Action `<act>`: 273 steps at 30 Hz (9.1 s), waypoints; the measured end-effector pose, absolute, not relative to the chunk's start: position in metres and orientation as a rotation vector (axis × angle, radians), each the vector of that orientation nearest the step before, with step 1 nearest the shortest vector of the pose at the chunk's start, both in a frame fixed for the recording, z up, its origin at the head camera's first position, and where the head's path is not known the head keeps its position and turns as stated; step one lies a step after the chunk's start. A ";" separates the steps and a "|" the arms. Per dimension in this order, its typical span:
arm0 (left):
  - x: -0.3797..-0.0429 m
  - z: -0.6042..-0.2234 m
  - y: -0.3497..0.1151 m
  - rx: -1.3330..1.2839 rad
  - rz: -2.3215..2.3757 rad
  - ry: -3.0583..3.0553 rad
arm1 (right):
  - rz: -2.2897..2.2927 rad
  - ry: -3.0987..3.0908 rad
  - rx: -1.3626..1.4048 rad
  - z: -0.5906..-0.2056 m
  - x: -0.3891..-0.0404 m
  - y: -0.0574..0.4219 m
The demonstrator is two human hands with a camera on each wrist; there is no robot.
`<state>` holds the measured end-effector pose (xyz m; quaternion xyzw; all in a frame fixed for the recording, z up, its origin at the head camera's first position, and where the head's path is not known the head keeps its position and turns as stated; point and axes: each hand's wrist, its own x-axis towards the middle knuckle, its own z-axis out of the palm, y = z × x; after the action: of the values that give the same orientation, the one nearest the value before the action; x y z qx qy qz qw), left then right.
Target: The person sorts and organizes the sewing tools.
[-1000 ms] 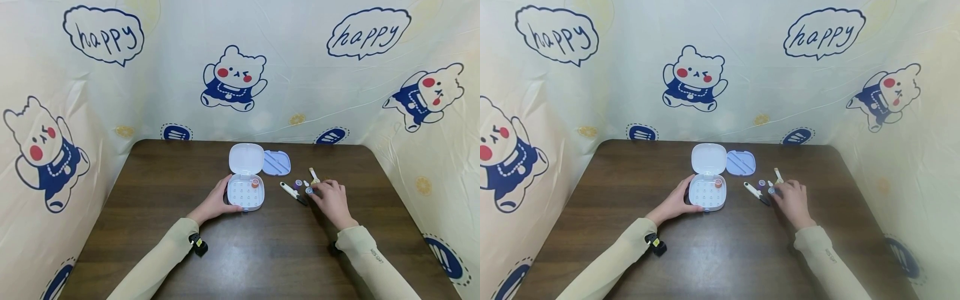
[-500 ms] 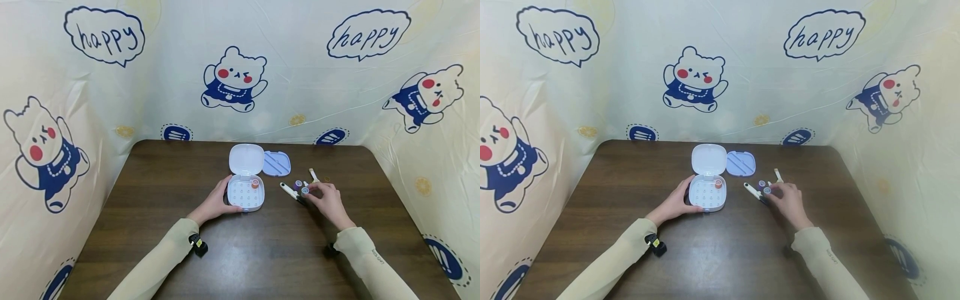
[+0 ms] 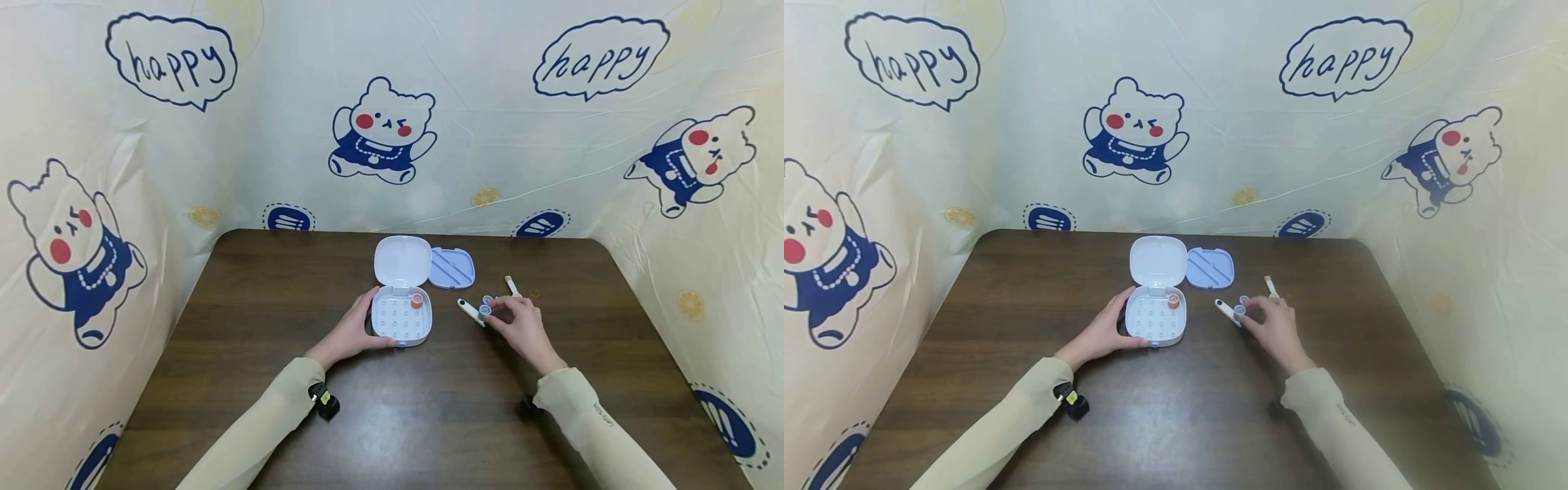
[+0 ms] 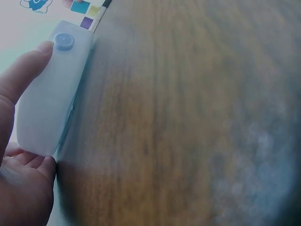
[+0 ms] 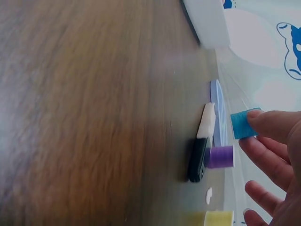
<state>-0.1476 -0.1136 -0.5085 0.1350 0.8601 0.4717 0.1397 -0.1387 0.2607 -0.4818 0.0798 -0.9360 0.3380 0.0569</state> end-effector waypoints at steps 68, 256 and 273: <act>-0.145 -0.507 -0.113 0.393 1.367 2.492 | 1.184 -2.756 0.474 -0.474 -0.172 0.150; -0.147 -0.505 -0.110 0.435 1.363 2.495 | 0.912 -2.751 0.213 -0.502 -0.155 0.270; -0.149 -0.505 -0.110 0.430 1.352 2.496 | 0.816 -2.784 0.207 -0.502 -0.160 0.266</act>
<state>-0.1489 -0.1103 -0.5055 0.1484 0.8615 0.4666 0.1347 -0.1602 0.2664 -0.5025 0.0705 -0.9507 0.2786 0.1161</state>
